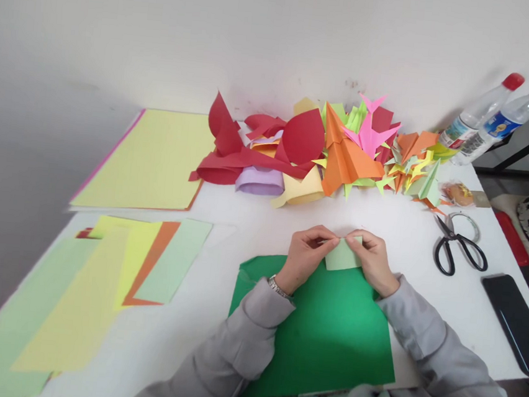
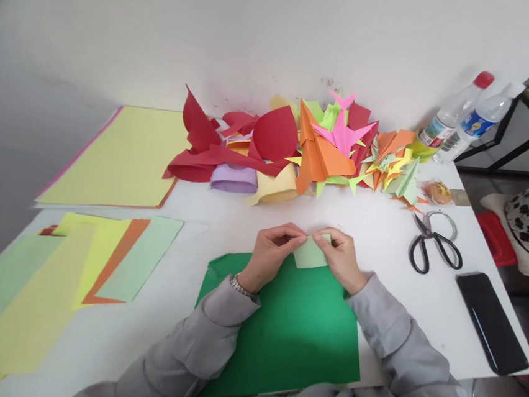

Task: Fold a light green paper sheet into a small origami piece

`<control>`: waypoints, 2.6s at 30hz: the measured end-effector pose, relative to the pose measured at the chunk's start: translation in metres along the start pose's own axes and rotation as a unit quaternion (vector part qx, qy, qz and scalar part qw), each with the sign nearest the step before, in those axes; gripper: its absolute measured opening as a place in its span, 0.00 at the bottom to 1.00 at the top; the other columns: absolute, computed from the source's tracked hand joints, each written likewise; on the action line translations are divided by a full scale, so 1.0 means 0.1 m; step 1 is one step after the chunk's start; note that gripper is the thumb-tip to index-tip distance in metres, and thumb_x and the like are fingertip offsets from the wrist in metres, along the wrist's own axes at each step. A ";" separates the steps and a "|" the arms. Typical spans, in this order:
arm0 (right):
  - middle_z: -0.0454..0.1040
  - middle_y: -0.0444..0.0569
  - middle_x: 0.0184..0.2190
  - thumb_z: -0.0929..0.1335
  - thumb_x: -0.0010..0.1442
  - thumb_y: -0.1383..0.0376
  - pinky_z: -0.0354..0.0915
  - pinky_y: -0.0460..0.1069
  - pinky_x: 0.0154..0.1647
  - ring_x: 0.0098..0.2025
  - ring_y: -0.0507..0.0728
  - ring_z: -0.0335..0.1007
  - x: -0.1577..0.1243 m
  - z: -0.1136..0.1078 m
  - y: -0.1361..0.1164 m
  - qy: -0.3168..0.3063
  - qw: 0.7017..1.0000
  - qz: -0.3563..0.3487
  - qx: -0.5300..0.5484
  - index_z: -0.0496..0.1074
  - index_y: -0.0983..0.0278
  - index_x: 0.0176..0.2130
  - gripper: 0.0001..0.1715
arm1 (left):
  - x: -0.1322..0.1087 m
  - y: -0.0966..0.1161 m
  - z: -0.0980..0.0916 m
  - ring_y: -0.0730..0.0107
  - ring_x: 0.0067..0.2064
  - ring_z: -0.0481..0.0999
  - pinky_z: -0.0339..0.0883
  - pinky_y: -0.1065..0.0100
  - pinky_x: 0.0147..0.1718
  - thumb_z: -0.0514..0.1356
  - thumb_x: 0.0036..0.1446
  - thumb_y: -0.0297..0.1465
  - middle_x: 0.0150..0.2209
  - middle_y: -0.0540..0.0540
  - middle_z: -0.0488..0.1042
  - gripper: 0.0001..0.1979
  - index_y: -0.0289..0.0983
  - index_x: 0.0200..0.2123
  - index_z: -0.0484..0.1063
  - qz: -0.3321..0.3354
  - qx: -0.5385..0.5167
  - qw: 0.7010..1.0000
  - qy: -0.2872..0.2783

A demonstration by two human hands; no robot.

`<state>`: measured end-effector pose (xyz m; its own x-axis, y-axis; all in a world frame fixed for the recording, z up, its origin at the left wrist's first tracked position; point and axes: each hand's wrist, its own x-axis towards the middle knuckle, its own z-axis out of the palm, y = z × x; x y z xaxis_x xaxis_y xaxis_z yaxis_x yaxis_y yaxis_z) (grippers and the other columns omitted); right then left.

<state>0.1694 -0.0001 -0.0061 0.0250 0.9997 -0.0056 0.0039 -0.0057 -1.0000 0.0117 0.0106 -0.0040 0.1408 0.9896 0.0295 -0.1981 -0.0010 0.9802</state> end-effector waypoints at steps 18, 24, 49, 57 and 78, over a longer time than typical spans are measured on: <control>0.73 0.46 0.22 0.70 0.54 0.51 0.61 0.49 0.30 0.27 0.54 0.65 0.00 -0.01 0.03 -0.036 0.992 -0.048 -0.107 0.77 0.63 0.28 0.18 | -0.02 -0.10 0.02 0.70 0.29 0.71 0.66 0.68 0.28 0.60 0.56 0.26 0.26 0.46 0.72 0.05 0.37 0.32 0.76 0.260 0.259 0.930 0.006; 0.74 0.46 0.25 0.69 0.55 0.52 0.61 0.49 0.30 0.27 0.54 0.65 0.00 -0.02 0.05 -0.035 0.992 -0.044 -0.117 0.77 0.63 0.31 0.17 | -0.03 -0.13 0.00 0.68 0.33 0.71 0.67 0.66 0.30 0.57 0.58 0.23 0.30 0.44 0.72 0.07 0.36 0.36 0.74 0.342 0.342 0.875 -0.008; 0.72 0.45 0.23 0.71 0.53 0.52 0.61 0.49 0.29 0.26 0.54 0.63 0.00 0.00 -0.03 -0.056 0.996 -0.013 -0.069 0.76 0.63 0.29 0.16 | -0.01 -0.04 0.01 0.73 0.29 0.70 0.65 0.70 0.32 0.65 0.48 0.30 0.26 0.51 0.70 0.15 0.38 0.41 0.70 -0.006 0.001 1.000 -0.005; 0.71 0.44 0.22 0.72 0.49 0.50 0.59 0.49 0.28 0.25 0.53 0.62 0.00 0.00 -0.06 -0.062 0.997 0.027 -0.034 0.76 0.63 0.27 0.18 | 0.01 0.02 -0.01 0.76 0.26 0.68 0.61 0.73 0.28 0.69 0.44 0.30 0.24 0.53 0.71 0.20 0.37 0.40 0.66 -0.054 -0.066 0.996 -0.018; 0.71 0.44 0.22 0.72 0.51 0.54 0.59 0.49 0.28 0.25 0.53 0.61 0.02 -0.01 0.00 -0.049 0.997 -0.024 -0.047 0.75 0.63 0.27 0.14 | 0.01 0.02 0.00 0.75 0.25 0.71 0.63 0.72 0.27 0.69 0.43 0.31 0.23 0.53 0.72 0.19 0.36 0.37 0.66 -0.044 -0.027 0.999 -0.005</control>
<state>0.1707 0.0014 -0.0057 -0.0753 0.9965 0.0368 0.0974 0.0440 -0.9943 0.0116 0.0116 -0.0022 0.1703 0.9840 -0.0531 -0.2357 0.0930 0.9674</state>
